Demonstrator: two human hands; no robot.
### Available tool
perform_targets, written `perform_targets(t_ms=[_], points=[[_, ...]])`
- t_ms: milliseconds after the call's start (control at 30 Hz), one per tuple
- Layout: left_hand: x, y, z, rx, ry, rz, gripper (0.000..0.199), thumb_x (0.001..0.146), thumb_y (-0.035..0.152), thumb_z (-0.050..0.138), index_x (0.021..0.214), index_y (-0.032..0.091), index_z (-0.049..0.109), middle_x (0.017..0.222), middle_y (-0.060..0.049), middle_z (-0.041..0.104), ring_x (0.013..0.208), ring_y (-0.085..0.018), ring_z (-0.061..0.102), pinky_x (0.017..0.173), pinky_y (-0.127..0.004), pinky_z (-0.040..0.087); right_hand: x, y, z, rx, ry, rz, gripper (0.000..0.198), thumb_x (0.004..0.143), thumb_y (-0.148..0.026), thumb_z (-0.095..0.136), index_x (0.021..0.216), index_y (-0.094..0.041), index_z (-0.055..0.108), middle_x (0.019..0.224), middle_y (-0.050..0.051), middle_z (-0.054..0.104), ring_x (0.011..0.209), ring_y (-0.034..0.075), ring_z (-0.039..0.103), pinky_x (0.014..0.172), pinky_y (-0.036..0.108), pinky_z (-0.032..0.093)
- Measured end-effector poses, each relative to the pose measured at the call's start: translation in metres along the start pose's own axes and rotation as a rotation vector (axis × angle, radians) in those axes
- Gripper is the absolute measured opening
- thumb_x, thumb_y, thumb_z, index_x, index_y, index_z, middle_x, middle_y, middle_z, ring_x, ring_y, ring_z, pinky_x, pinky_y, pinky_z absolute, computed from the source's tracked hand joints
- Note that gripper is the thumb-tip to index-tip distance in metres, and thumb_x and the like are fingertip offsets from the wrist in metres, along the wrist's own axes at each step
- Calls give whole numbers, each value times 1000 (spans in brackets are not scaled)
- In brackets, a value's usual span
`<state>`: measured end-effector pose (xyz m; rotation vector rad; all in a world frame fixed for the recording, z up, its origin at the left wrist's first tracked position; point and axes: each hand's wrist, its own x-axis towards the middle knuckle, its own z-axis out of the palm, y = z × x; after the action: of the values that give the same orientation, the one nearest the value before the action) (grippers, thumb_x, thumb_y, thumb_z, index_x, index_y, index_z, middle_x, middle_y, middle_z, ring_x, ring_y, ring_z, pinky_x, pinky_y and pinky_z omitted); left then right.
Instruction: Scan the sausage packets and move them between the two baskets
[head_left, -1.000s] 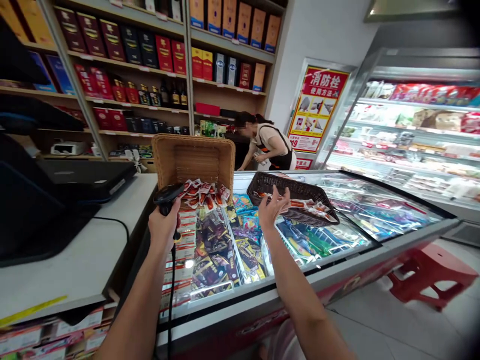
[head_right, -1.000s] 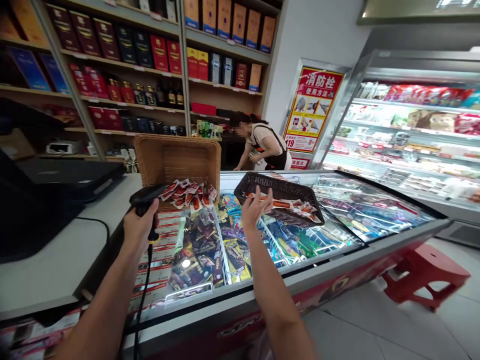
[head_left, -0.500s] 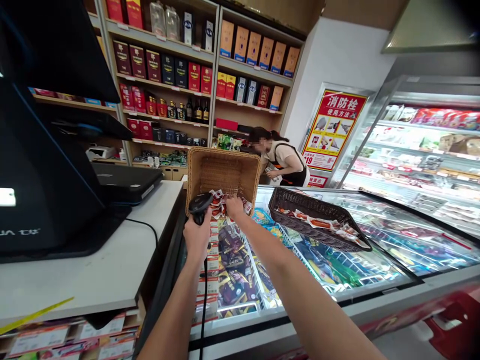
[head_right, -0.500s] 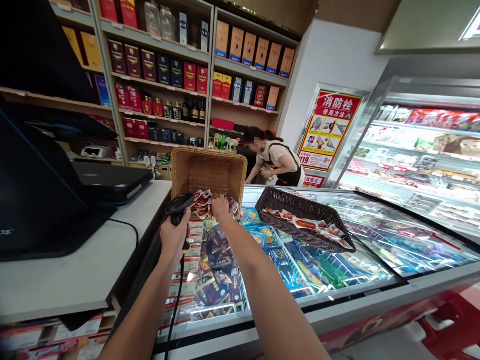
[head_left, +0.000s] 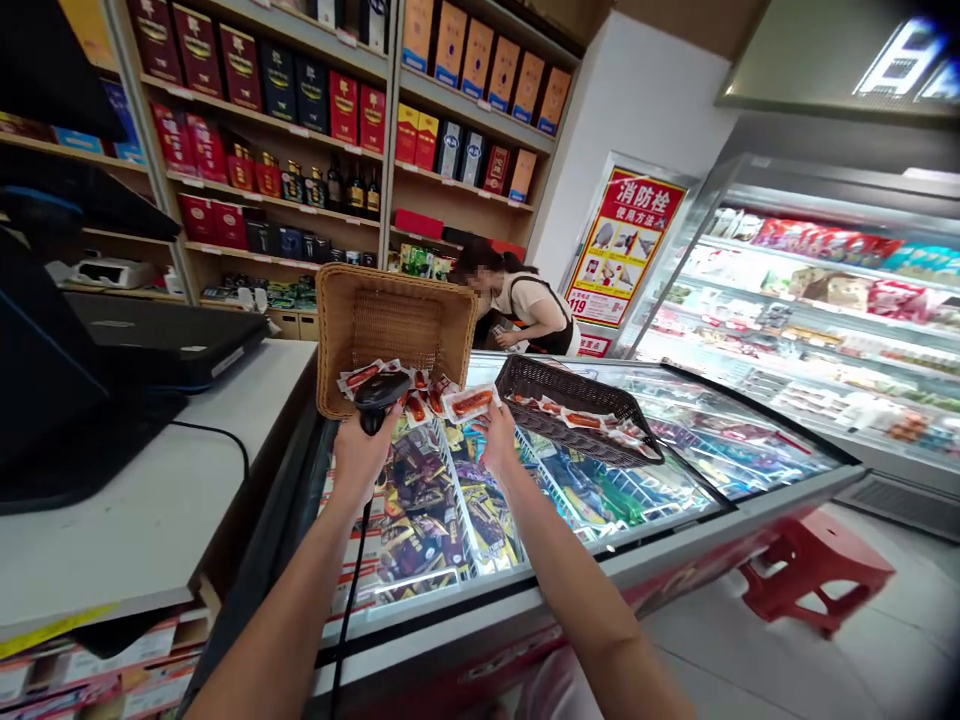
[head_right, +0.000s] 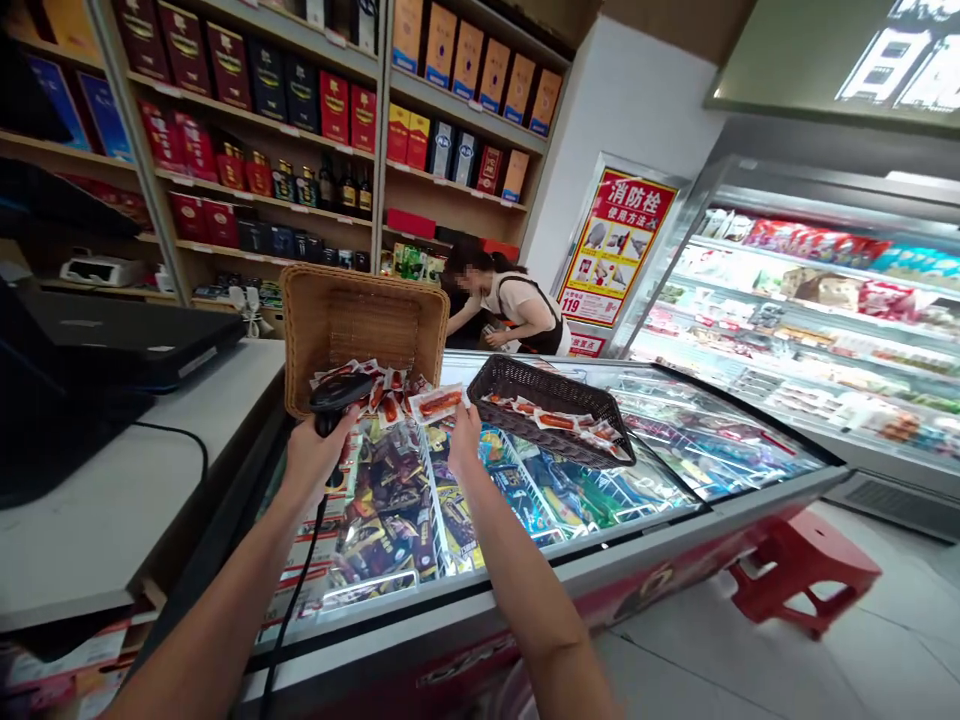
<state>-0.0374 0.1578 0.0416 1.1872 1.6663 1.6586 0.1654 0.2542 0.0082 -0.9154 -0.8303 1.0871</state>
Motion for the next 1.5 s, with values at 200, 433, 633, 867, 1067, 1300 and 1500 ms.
perform_targets(t_ms=[200, 433, 633, 867, 1067, 1300, 1500], points=[[-13, 4, 12, -2, -179, -7, 46, 75, 64, 73, 70, 24, 51, 45, 5, 52, 39, -13, 46, 42, -26, 34, 2, 1, -11, 274, 88, 189, 29, 73, -17, 71, 83, -25, 45, 73, -4, 69, 69, 13, 71, 74, 26, 64], [-14, 3, 18, 10, -246, -7, 47, 74, 65, 73, 73, 24, 51, 52, 5, 52, 43, -13, 47, 44, -26, 37, -7, 4, -5, 264, 65, 86, 49, 58, -9, 75, 100, -25, 55, 83, -9, 70, 73, 12, 71, 74, 31, 67], [-21, 7, 21, 19, -291, -16, 50, 74, 66, 75, 72, 24, 49, 52, 5, 51, 42, -12, 47, 43, -26, 35, -12, 3, -1, 288, 95, 138, 26, 62, -4, 71, 78, -20, 57, 70, -6, 67, 74, 13, 71, 81, 28, 64], [-24, 7, 20, 142, -322, 36, 48, 79, 65, 72, 67, 24, 50, 48, 4, 52, 42, -14, 48, 45, -27, 35, -13, -1, -5, 278, 144, 254, 27, 63, -5, 78, 79, -21, 62, 79, -2, 74, 78, 15, 73, 73, 26, 60], [-26, 7, 21, 187, -323, 48, 47, 81, 65, 70, 66, 24, 51, 46, 3, 53, 42, -15, 48, 47, -28, 36, -12, 2, -6, 282, 182, 328, 22, 64, -9, 76, 78, -20, 63, 70, -4, 71, 60, 10, 65, 48, 18, 40], [-29, 13, 20, 296, -323, 82, 49, 81, 67, 67, 63, 25, 50, 46, 1, 55, 45, -17, 52, 51, -29, 38, -9, 5, -7, 358, 131, 332, 25, 63, -5, 76, 77, -19, 61, 57, -10, 57, 44, 4, 42, 39, 17, 24], [-26, 12, 19, 241, -296, 59, 50, 79, 69, 69, 63, 24, 52, 45, 1, 54, 44, -16, 51, 48, -28, 37, -1, 8, -10, 324, 36, 270, 22, 70, -8, 79, 71, -20, 60, 50, -8, 53, 41, 6, 42, 35, 16, 29]])
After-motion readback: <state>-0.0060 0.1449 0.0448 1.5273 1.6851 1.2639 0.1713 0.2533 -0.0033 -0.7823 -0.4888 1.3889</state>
